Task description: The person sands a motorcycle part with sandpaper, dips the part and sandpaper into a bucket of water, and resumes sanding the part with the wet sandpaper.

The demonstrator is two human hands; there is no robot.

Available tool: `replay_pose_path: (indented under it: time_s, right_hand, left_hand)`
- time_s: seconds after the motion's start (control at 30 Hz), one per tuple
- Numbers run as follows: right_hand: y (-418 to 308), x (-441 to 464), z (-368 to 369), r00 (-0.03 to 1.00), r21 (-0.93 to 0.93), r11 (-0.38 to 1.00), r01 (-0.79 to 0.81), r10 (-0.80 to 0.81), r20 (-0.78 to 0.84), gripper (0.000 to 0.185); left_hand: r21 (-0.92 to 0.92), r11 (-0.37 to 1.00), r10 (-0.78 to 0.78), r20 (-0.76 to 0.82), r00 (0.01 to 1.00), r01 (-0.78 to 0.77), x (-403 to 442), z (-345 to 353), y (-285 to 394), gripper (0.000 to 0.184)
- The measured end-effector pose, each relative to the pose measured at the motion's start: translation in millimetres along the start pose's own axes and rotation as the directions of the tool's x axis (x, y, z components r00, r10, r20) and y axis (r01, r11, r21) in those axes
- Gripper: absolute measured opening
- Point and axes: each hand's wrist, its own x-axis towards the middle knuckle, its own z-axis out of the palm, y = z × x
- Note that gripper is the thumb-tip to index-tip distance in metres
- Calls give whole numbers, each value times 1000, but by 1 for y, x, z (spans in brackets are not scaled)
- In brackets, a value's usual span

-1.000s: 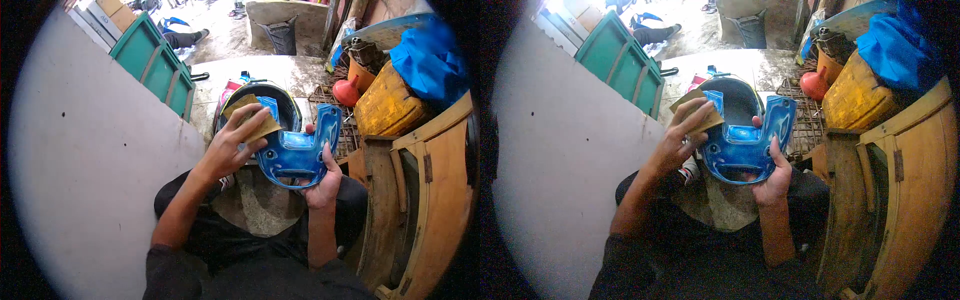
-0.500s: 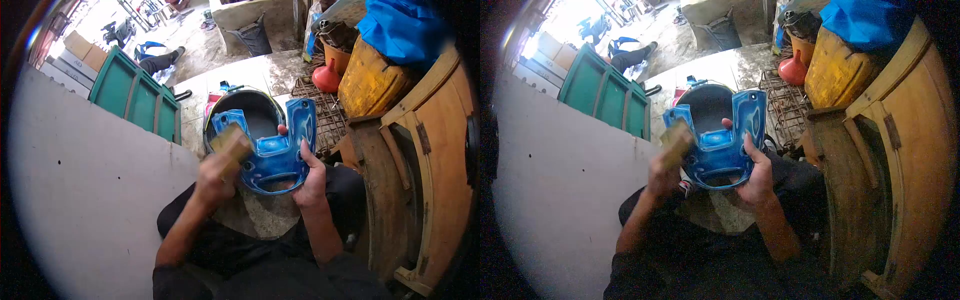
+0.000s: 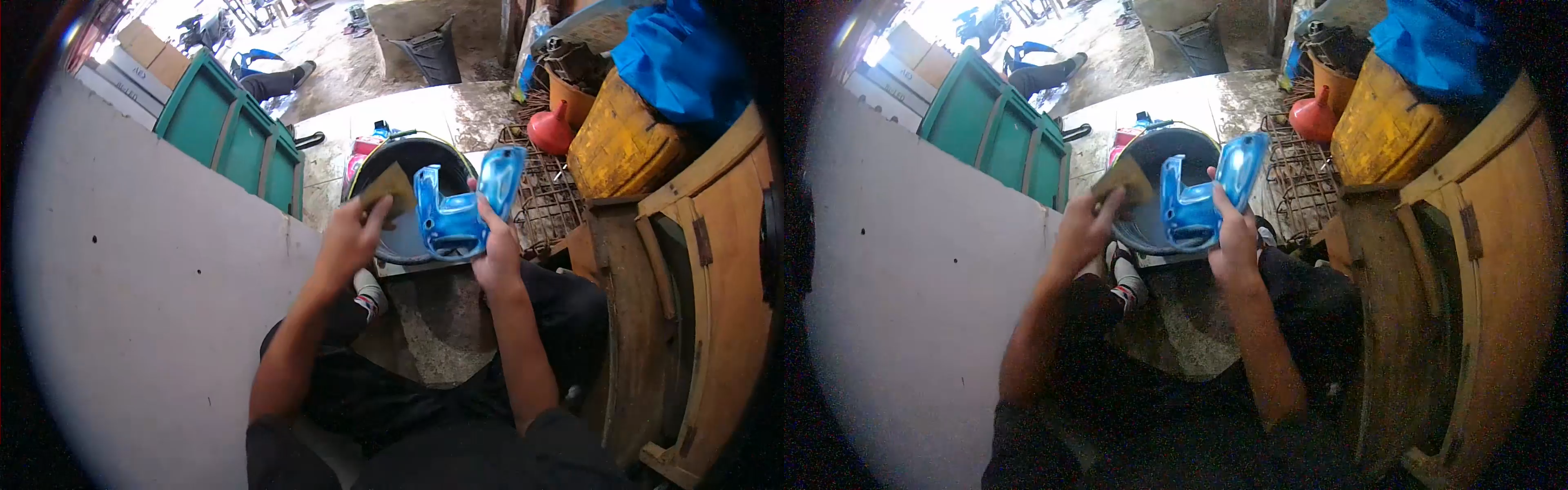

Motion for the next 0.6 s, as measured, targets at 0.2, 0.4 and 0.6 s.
replay_pose_path:
  time_s: [0.2, 0.4, 0.6]
  right_hand:
    - [62, 95, -16, 999, -439, 898, -34, 22, -31, 30]
    - [127, 172, -51, 994, -671, 734, -105, 88, -60, 23]
    - [192, 238, -113, 904, -784, 489, -383, 372, -210, 17]
  left_hand:
    - [-318, 700, -555, 321, 767, 639, 66, 6, -88, 39]
    - [-355, 444, -690, 451, 566, 823, 95, 35, -185, 42]
    - [114, 856, -516, 132, 847, 504, 115, 114, -301, 42]
